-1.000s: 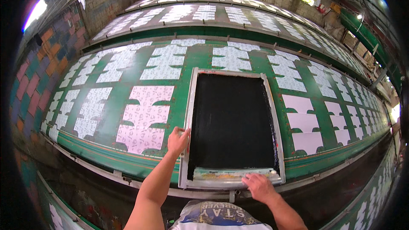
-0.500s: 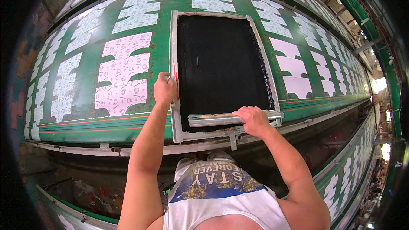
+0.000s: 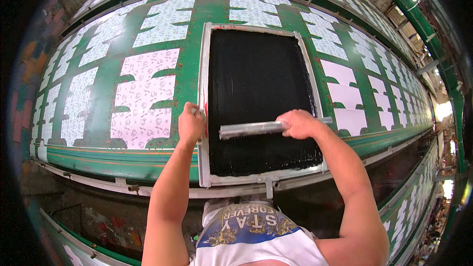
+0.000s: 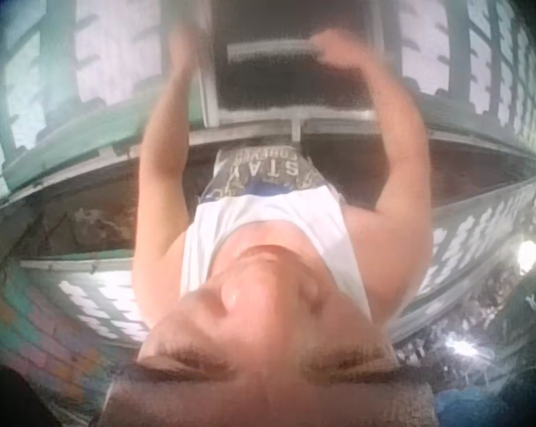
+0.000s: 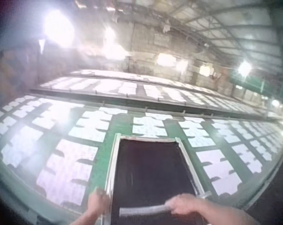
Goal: The person repeatedly inks a screen-printing frame with a squeegee and pulls the ink across the mesh to print onto white paper sheets arranged on a green conveyor. The person repositions the frame between each pull and continues the cycle throughout the clip.
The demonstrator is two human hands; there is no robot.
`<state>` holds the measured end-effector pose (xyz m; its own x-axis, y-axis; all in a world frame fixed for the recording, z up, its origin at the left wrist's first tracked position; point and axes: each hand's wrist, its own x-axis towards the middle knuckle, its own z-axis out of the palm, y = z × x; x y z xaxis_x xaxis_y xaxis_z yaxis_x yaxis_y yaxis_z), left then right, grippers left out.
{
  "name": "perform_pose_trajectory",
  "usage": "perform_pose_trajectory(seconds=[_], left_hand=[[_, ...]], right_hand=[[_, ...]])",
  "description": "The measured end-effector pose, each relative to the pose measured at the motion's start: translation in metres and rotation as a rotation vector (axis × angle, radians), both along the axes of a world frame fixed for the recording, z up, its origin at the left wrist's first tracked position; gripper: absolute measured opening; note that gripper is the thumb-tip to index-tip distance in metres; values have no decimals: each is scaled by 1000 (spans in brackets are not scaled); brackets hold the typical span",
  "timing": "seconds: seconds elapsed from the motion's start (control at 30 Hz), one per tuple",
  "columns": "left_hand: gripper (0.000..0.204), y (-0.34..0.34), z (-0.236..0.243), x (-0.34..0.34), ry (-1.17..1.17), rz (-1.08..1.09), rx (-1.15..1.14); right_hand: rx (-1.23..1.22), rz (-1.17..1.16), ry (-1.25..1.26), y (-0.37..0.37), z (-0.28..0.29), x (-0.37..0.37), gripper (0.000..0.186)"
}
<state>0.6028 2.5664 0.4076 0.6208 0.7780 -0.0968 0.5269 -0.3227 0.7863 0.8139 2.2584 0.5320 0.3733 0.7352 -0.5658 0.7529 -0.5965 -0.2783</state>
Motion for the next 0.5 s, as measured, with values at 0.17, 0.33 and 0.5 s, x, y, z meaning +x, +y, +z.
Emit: perform_pose_trajectory(seconds=[0.17,0.33,0.5], left_hand=[[18,-1,-1,6,62,51,-10],[13,-1,-3,9,41,43,33],[11,-2,-4,12,66,76,-49]], right_hand=[[149,17,-205,56,-14,102,25],[280,34,-334,119,-35,202,24],[347,42,-418,175,-58,276,26]])
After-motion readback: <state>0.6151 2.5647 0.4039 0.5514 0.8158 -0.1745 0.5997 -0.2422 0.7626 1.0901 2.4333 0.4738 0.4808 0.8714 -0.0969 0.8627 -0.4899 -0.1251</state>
